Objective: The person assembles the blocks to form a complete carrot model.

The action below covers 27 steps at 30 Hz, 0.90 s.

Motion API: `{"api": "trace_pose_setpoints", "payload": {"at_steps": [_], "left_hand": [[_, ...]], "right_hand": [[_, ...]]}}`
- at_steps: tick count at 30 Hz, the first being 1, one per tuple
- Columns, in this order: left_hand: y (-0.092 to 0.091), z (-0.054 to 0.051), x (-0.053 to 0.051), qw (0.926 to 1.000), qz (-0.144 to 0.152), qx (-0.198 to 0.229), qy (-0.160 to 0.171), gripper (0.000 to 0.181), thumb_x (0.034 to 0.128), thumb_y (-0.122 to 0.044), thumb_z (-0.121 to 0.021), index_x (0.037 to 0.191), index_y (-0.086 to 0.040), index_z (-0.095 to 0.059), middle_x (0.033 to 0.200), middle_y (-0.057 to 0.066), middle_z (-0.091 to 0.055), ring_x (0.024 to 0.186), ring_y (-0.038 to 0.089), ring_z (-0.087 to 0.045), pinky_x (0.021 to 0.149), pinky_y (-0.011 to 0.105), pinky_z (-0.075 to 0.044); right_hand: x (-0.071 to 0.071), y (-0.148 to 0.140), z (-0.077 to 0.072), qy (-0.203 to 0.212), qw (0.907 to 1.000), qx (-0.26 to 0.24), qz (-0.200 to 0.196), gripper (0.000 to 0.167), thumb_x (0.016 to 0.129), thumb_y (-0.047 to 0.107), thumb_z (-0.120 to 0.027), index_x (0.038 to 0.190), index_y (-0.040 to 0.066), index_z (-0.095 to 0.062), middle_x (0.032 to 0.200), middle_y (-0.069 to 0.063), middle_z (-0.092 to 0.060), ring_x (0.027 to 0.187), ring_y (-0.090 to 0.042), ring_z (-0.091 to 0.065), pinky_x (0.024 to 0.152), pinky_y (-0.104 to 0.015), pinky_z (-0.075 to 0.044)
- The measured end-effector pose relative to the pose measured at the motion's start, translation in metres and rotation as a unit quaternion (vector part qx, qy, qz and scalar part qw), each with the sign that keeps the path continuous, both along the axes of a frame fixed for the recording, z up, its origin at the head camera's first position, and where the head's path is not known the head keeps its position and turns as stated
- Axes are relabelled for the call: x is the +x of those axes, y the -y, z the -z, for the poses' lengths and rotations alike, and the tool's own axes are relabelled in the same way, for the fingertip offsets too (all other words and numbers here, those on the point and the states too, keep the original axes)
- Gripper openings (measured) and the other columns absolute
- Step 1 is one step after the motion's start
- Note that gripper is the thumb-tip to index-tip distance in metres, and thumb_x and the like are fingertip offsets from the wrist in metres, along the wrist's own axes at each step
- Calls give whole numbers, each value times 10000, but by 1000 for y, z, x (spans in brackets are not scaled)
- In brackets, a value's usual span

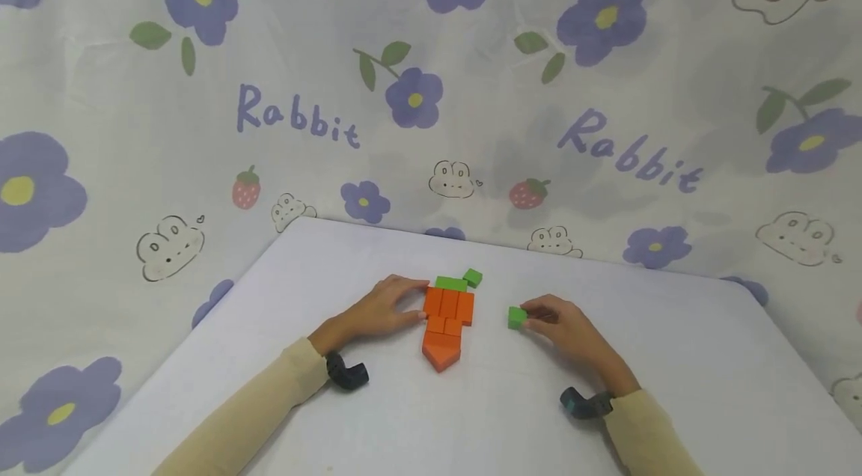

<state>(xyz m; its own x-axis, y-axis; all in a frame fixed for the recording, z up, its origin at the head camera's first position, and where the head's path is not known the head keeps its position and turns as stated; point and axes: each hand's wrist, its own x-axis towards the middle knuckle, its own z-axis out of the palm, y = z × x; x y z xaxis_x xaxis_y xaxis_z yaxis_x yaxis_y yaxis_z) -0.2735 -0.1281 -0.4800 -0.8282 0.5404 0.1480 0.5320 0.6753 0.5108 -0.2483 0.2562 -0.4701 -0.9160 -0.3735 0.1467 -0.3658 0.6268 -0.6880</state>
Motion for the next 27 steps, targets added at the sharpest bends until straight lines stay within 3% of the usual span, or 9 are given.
{"api": "trace_pose_setpoints", "payload": {"at_steps": [7, 13, 20, 27], "left_hand": [[5, 2, -5, 9999, -76, 73, -93, 554, 944, -477, -644, 1418, -204, -554, 1402, -33, -590, 1313, 174, -472, 1138, 443, -354], [2, 5, -6, 9999, -45, 54, -116, 561, 939, -513, -631, 1422, -239, -552, 1414, -45, -579, 1316, 171, -465, 1128, 450, -368], [-1, 6, -1, 9998, -78, 77, -145, 550, 946, -502, -627, 1420, -232, -553, 1411, -47, -580, 1297, 163, -476, 1123, 441, -369], [0, 4, -3, 9990, 96, 31, -441, 548, 947, -495, -632, 1410, -211, -566, 1395, -53, -601, 1279, 174, -500, 1099, 451, -385]], "right_hand": [[-29, 34, -34, 78, 9999, -93, -99, 346, 935, 240, -710, 1245, 96, -653, 1215, -73, -687, 1086, -225, -653, 942, -351, -552], [-61, 72, -58, 196, 9993, -34, -329, 336, 942, 191, -700, 1253, 72, -655, 1215, -97, -682, 1123, -273, -650, 974, -431, -539], [-91, 118, -53, 574, 9977, 149, -336, 319, 952, 188, -688, 1250, 76, -663, 1218, -90, -683, 1116, -245, -645, 977, -422, -538], [-109, 147, -40, 515, 9969, 442, -401, 284, 939, 134, -696, 1211, 51, -689, 1181, -97, -701, 1076, -228, -664, 951, -417, -541]]}}
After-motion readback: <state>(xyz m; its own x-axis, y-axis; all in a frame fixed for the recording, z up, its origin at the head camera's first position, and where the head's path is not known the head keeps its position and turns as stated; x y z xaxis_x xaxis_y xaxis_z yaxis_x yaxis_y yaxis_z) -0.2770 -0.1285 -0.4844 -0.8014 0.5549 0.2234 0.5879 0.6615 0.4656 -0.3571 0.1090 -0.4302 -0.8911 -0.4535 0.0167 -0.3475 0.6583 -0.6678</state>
